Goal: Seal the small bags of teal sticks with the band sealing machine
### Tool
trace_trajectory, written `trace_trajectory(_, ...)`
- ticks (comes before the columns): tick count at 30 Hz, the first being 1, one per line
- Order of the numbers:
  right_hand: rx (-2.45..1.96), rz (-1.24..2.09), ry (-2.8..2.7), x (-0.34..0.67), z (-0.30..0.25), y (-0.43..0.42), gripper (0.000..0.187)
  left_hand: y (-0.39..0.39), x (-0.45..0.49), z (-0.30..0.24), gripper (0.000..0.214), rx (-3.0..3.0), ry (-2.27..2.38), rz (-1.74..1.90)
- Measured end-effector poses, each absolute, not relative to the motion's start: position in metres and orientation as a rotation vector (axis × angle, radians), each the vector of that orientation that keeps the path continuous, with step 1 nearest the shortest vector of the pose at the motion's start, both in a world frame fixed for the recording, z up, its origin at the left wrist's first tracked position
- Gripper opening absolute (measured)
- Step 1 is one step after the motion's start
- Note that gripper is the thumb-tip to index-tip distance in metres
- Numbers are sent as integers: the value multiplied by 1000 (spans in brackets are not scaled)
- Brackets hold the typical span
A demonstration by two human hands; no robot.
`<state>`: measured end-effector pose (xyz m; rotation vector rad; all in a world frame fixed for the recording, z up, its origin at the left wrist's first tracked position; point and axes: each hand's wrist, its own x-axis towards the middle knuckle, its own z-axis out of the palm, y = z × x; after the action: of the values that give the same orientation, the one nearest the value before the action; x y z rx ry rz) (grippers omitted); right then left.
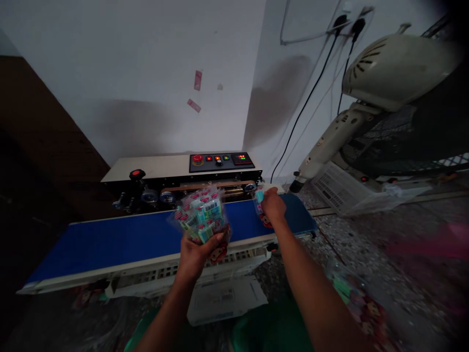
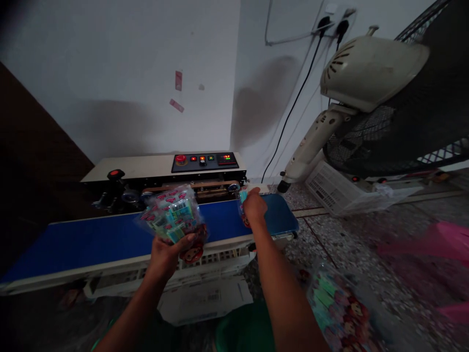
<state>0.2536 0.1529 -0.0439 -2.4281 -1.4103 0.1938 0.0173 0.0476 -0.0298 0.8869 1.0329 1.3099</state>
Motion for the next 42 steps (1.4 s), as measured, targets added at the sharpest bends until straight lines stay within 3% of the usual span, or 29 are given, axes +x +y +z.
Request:
trace_trajectory(6, -2019, 108, -1557, 217, -33, 140, 21, 47, 17, -32, 39, 890, 1029, 1276)
trace_trajectory(10, -1373, 515, -1512, 187, -10, 97, 27, 47, 17, -28, 36, 901, 1028, 1305)
trace_trajectory(13, -1138, 748, -1455, 167, 4, 74, 23, 47, 18, -26, 35, 929, 1019, 1314)
trace_trajectory(23, -1070, 705, -1325, 150, 8, 68, 13, 45, 17, -27, 50, 936, 1050, 1307)
trace_trajectory(32, -1036, 871, -1304, 156, 8, 69, 17, 47, 20, -29, 43, 963, 1009, 1330)
trace_trajectory(42, -1049, 620, -1159, 149, 5, 63, 12, 46, 26, -31, 46, 921, 1023, 1332)
